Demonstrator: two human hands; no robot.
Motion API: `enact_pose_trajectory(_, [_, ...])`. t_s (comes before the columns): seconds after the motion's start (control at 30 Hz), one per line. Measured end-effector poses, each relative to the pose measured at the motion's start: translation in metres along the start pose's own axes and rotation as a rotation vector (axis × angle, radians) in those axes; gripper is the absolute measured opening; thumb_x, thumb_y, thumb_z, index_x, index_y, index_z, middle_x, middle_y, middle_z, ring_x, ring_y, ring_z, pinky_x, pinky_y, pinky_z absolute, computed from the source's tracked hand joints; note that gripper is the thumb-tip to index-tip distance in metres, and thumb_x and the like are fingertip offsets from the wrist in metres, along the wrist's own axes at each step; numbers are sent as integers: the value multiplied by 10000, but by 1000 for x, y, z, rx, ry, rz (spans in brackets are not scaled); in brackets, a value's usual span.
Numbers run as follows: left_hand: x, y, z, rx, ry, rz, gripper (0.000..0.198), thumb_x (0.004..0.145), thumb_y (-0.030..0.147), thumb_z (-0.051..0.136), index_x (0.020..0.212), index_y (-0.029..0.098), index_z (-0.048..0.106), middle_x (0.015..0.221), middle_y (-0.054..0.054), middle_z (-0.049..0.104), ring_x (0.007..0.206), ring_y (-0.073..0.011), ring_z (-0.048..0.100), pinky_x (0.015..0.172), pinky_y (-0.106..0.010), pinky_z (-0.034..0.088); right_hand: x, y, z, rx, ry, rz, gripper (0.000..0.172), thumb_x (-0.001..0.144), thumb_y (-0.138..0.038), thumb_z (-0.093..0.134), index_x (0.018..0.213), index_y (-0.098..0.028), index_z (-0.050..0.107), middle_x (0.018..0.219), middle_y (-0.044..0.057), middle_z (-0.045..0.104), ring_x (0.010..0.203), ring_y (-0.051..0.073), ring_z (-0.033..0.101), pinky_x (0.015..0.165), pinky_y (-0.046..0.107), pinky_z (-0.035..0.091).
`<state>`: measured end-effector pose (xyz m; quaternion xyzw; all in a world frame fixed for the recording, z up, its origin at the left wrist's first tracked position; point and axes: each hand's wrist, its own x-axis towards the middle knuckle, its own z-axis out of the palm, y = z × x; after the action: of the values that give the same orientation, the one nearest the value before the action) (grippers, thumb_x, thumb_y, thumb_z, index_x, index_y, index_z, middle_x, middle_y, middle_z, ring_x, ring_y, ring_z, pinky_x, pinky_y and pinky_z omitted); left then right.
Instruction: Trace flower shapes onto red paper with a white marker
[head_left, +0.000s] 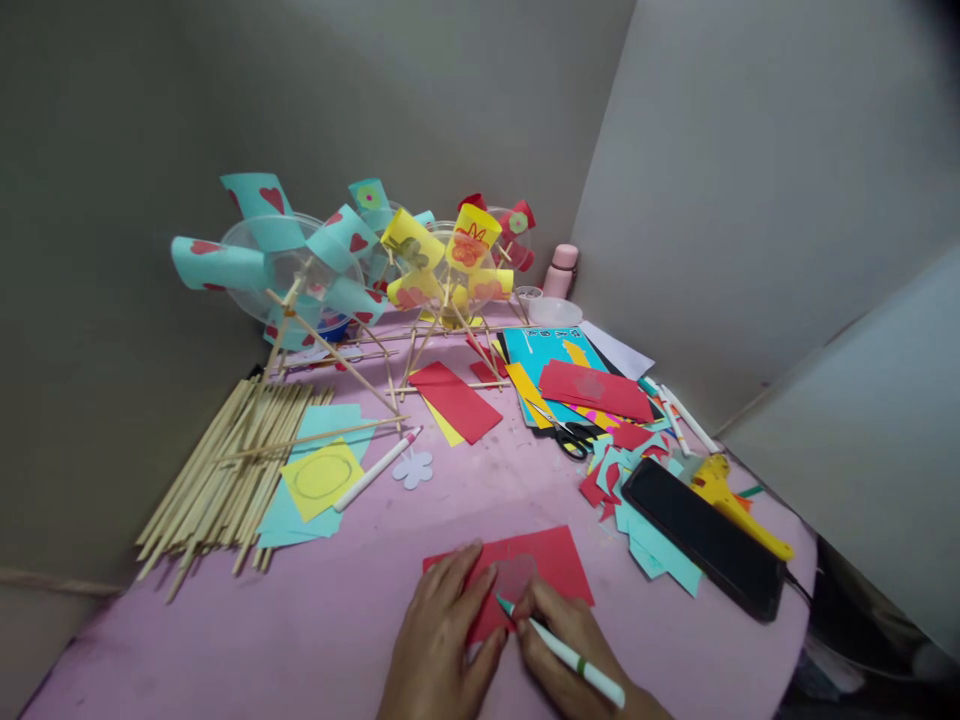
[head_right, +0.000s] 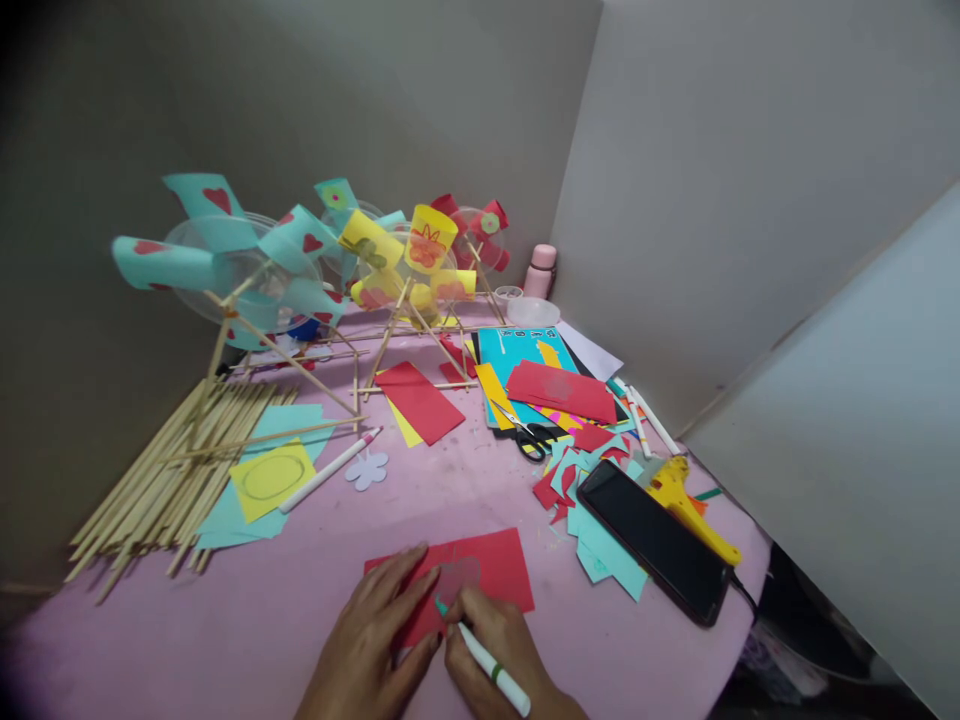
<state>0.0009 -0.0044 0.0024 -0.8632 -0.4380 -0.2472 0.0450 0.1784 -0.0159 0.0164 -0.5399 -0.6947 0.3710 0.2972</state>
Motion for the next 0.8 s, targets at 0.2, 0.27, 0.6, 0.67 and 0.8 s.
enact_pose_trajectory(0.2, [1,-1,0,-5,2,0,440,796,330,632,1213,205,574,1296,-106,577,1134,-264,582,871,-410,547,1,1,0,12,-5,8,77,752,-211,373,696,-230,422,620,44,626,546,181,595,528,257,411])
enact_pose_trajectory(0.27, [1,-1,0,-10,0,-8,440,795,336,633,1211,207,575,1293,-104,579,1132,-263,583,871,-409,548,0,1,-1,22,-9,26,66,742,-202,383,691,-230,415,619,42,619,547,181,593,529,257,411])
enact_pose_trajectory(0.6, [0,-1,0,6,10,3,436,807,344,622,1214,198,568,1289,-115,580,1128,-266,586,854,-416,558,-1,-1,-2,59,-21,39,52,700,-204,377,656,-232,382,553,-11,487,482,153,485,493,254,358])
enact_pose_trajectory(0.67, [0,-1,0,5,7,6,432,808,333,618,1215,198,568,1288,-116,581,1128,-264,587,852,-414,559,-1,-2,-4,69,-28,39,50,700,-205,378,657,-231,383,549,-20,461,472,145,462,483,250,341])
enact_pose_trajectory(0.8, [-1,-1,1,5,7,15,455,807,325,619,1236,191,552,1301,-123,569,1143,-270,575,853,-428,556,-2,-3,-6,75,-49,45,59,705,-199,381,654,-229,381,538,-32,428,459,135,419,472,245,312])
